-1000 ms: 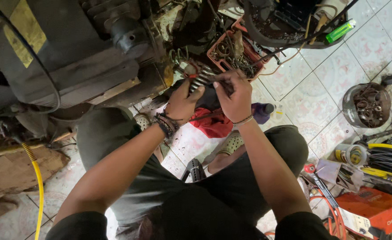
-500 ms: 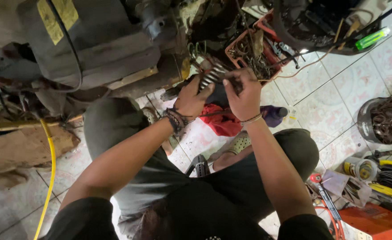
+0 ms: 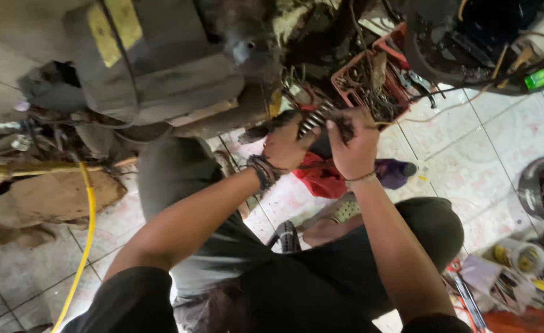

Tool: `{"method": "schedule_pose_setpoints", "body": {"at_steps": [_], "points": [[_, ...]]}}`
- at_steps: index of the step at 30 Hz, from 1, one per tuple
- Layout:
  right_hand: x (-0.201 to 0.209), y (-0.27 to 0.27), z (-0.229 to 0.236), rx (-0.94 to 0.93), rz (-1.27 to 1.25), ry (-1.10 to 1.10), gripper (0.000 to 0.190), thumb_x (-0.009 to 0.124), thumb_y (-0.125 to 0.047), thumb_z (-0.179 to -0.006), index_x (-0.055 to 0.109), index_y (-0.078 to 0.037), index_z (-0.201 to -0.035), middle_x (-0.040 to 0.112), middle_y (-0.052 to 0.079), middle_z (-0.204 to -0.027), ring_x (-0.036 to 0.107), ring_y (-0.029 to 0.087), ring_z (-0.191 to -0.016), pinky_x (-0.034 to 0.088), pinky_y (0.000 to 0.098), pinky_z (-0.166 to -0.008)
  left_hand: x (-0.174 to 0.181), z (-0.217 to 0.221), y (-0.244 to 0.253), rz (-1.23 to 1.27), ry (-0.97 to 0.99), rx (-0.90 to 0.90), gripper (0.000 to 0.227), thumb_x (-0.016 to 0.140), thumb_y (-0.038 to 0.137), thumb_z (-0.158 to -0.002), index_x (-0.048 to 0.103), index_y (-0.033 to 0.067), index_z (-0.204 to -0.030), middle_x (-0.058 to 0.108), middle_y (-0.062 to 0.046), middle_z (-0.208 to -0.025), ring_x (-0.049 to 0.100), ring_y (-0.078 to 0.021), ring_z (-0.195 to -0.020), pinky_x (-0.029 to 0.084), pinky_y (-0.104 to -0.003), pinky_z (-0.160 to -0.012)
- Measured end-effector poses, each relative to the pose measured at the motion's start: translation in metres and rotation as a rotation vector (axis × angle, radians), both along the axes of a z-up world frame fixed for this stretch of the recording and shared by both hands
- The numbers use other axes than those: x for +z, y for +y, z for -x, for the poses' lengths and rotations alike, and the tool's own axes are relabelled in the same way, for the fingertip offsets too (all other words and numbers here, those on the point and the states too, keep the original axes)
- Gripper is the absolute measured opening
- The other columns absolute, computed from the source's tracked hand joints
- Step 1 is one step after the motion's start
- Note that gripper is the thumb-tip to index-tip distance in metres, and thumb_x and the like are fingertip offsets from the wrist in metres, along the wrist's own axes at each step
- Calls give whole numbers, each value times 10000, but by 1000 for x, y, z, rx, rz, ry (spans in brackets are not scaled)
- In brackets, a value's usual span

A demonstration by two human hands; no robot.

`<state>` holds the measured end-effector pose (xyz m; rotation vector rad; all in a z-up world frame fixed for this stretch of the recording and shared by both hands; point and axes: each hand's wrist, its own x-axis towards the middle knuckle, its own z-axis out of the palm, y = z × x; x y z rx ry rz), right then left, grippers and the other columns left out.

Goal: The person sits on the floor and uses a black cloth to wipe and clean a metal coil spring. They rotate the spring in their hands to scrub different sections of the coils.

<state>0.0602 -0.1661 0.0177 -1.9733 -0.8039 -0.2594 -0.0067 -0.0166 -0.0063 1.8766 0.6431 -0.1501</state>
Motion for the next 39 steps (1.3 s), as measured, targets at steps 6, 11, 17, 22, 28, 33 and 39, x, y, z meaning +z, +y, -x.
{"method": "schedule_pose_setpoints", "body": {"at_steps": [6, 11, 17, 22, 28, 33, 39], "points": [[-8, 5, -4, -9, -36, -48, 107, 760, -32, -910, 714, -8, -1003, 615, 169, -859, 629, 456, -803, 535, 470, -633, 23, 11, 18, 45, -87, 36, 533, 640, 516, -939, 604, 158, -1334, 737, -178, -1163, 677, -355, -1186, 530, -468, -1017], [-8, 5, -5, -9, -22, -75, 111, 762, -72, -916, 720, -35, -1012, 647, 153, -870, 642, 414, -817, 520, 460, -728, 20, 8, 24, 109, -139, 5, 576, 623, 516, -945, 608, 107, -1351, 721, -217, -1193, 649, -424, -1208, 514, -535, -1020], [-9, 3, -8, 3, -50, -98, 100, 756, -65, -920, 723, -41, -1011, 649, 139, -863, 640, 392, -803, 521, 428, -723, 23, 4, 22, 114, -166, -3, 573, 622, 488, -952, 591, 97, -1370, 709, -234, -1200, 637, -417, -1224, 487, -523, -1066], [-9, 1, -12, 38, -65, -102, 85, 745, -15, -923, 724, -21, -1005, 627, 157, -838, 632, 399, -769, 521, 408, -689, 29, 10, 27, 105, -179, -18, 495, 640, 425, -973, 607, 92, -1338, 713, -223, -1176, 653, -419, -1196, 507, -512, -1035], [1, 4, -4, 34, -74, -39, 68, 720, -122, -969, 729, -72, -1015, 640, 113, -875, 652, 355, -748, 508, 367, -657, 40, 7, 19, 99, -152, 17, 516, 632, 449, -962, 623, 80, -1322, 735, -213, -1091, 685, -400, -1147, 509, -488, -1024], [-6, 0, -14, 33, 16, -38, 161, 776, 14, -858, 754, -50, -1004, 618, 176, -851, 654, 441, -727, 526, 444, -609, 7, 7, 32, 168, -199, -32, 452, 626, 442, -964, 634, 88, -1245, 713, -217, -1075, 690, -398, -1095, 517, -509, -949], [-1, 3, -6, -5, -36, 43, 117, 700, -22, -937, 737, -41, -1046, 655, 179, -802, 661, 422, -664, 508, 363, -563, -25, 2, 21, 146, -155, -25, 477, 627, 468, -976, 631, 136, -1319, 713, -197, -1187, 651, -398, -1194, 485, -493, -1034]]}}
